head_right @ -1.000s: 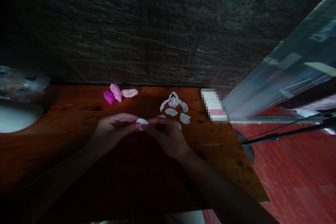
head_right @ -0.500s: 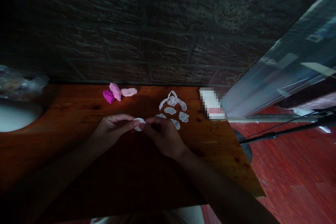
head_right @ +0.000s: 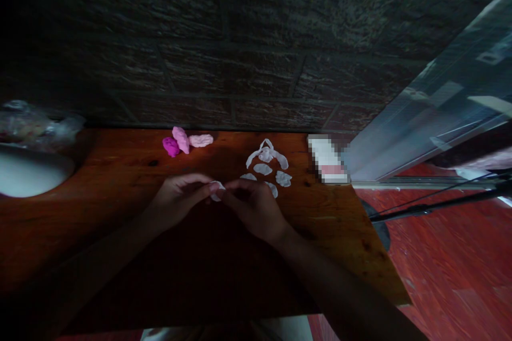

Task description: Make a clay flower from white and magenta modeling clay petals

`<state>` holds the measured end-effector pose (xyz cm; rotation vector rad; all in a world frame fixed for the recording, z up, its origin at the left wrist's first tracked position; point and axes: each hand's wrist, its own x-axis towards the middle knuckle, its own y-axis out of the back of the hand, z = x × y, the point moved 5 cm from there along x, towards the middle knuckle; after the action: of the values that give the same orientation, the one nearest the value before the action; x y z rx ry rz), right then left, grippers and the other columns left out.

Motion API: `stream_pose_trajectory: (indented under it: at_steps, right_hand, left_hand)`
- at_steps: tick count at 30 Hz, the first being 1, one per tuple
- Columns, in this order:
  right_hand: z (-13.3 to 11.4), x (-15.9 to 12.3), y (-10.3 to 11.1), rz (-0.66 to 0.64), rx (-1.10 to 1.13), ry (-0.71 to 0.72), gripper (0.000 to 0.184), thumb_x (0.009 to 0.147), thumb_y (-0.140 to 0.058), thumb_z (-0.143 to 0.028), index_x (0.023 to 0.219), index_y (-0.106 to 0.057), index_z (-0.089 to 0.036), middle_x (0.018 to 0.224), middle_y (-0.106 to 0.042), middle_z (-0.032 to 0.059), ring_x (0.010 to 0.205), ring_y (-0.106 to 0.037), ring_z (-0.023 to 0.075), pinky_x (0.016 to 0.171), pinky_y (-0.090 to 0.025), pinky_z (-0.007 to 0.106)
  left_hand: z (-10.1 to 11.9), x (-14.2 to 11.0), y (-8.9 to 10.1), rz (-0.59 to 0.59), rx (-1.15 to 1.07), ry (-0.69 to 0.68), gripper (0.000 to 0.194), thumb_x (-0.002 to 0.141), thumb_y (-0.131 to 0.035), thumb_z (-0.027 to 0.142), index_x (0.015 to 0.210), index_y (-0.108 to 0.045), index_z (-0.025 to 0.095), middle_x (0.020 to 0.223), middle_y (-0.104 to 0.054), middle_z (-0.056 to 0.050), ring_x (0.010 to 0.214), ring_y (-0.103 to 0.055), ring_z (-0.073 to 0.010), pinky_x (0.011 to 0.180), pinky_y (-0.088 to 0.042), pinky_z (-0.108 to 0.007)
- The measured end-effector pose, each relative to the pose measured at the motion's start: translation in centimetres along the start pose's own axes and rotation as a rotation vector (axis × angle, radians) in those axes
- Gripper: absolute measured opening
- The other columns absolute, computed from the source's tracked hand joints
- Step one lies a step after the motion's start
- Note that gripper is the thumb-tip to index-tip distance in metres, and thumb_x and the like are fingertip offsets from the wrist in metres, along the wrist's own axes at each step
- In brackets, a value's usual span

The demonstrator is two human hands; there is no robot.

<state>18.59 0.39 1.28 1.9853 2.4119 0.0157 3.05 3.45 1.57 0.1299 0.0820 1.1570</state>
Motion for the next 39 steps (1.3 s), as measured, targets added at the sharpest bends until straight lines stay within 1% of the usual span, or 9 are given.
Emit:
stream_pose_trajectory:
  at_steps: [5,8,14,19,22,26,30,34,39]
  right_hand:
    - [-0.2,0.2,0.3,0.019,0.020,-0.019,0.022,0.078,-0.079,-0.044,0.084,-0.078,-0.022,0.081,-0.077,0.0004,0.076,-0.067,0.0157,0.076,-0.052,0.029]
    - [0.0,0.3,0.6,0.035,0.003,-0.035,0.023,0.079,-0.078,-0.044,0.084,-0.078,-0.022,0.077,-0.074,-0.0006,0.072,-0.065,0.0145,0.071,-0.051,0.028]
    - [0.1,0.4,0.9,0.035,-0.027,-0.035,0.024,0.081,-0.076,-0.044,0.086,-0.077,-0.021,0.082,-0.074,0.0011,0.073,-0.064,0.0150,0.069,-0.050,0.028]
    - [0.0,0.3,0.6,0.037,0.010,-0.033,0.025,0.078,-0.079,-0.044,0.089,-0.077,-0.022,0.086,-0.076,0.0014,0.080,-0.067,0.0164,0.076,-0.052,0.030]
    - [-0.1,0.3,0.5,0.018,0.019,0.001,0.023,0.080,-0.077,-0.045,0.089,-0.077,-0.023,0.083,-0.075,0.0005,0.081,-0.067,0.0168,0.077,-0.052,0.030]
    - [0.0,0.3,0.7,0.054,-0.035,0.044,0.024,0.087,-0.069,-0.045,0.089,-0.077,-0.022,0.083,-0.074,0.0015,0.079,-0.066,0.0164,0.075,-0.052,0.030]
    - [0.1,0.2,0.6,0.090,-0.081,0.087,0.028,0.090,-0.066,-0.047,0.090,-0.074,-0.020,0.084,-0.072,0.0025,0.078,-0.065,0.0166,0.076,-0.051,0.031]
    - [0.4,0.2,0.2,0.076,0.017,0.047,0.033,0.087,-0.068,-0.053,0.090,-0.074,-0.021,0.082,-0.071,0.0020,0.078,-0.065,0.0165,0.076,-0.052,0.031]
    - [0.4,0.2,-0.1,0.016,0.124,-0.015,0.031,0.079,-0.076,-0.051,0.088,-0.076,-0.022,0.081,-0.073,0.0004,0.080,-0.067,0.0170,0.078,-0.053,0.030]
  left_hand:
    - [0.3,-0.1,0.2,0.071,0.027,-0.019,0.019,0.083,-0.071,0.035,0.082,-0.075,0.017,0.075,-0.076,-0.003,0.066,-0.067,-0.0142,0.063,-0.053,-0.024]
    - [0.4,-0.1,0.1,0.089,0.050,-0.003,0.022,0.085,-0.066,0.036,0.083,-0.074,0.017,0.069,-0.072,-0.001,0.061,-0.063,-0.0126,0.060,-0.051,-0.023]
    - [0.3,0.0,-0.2,0.036,0.033,0.017,0.025,0.088,-0.060,0.039,0.084,-0.072,0.017,0.068,-0.068,0.000,0.057,-0.059,-0.0112,0.058,-0.049,-0.022]
    - [0.2,-0.2,-0.4,-0.011,0.061,-0.025,0.024,0.089,-0.059,0.038,0.081,-0.068,0.017,0.071,-0.069,-0.001,0.059,-0.059,-0.0112,0.058,-0.048,-0.022]
    - [0.2,-0.4,-0.6,-0.028,0.085,-0.038,0.026,0.090,-0.058,0.039,0.082,-0.068,0.017,0.071,-0.069,-0.001,0.059,-0.059,-0.0117,0.057,-0.047,-0.021]
    - [0.0,-0.4,-0.7,-0.032,0.092,0.023,0.032,0.089,-0.058,0.046,0.081,-0.067,0.017,0.065,-0.064,0.001,0.054,-0.056,-0.0115,0.053,-0.045,-0.021]
    - [-0.6,-0.5,-1.0,-0.106,0.089,0.117,0.036,0.085,-0.063,0.051,0.076,-0.067,0.016,0.062,-0.062,0.001,0.053,-0.054,-0.0111,0.051,-0.042,-0.021]
    - [-0.7,-0.5,-1.0,-0.121,0.088,0.123,0.037,0.087,-0.062,0.052,0.077,-0.067,0.016,0.062,-0.062,0.001,0.052,-0.052,-0.0109,0.049,-0.040,-0.021]
    - [-0.7,-0.4,-0.8,-0.071,0.130,0.077,0.042,0.088,-0.062,0.056,0.076,-0.069,0.016,0.063,-0.061,0.000,0.055,-0.051,-0.0111,0.050,-0.039,-0.021]
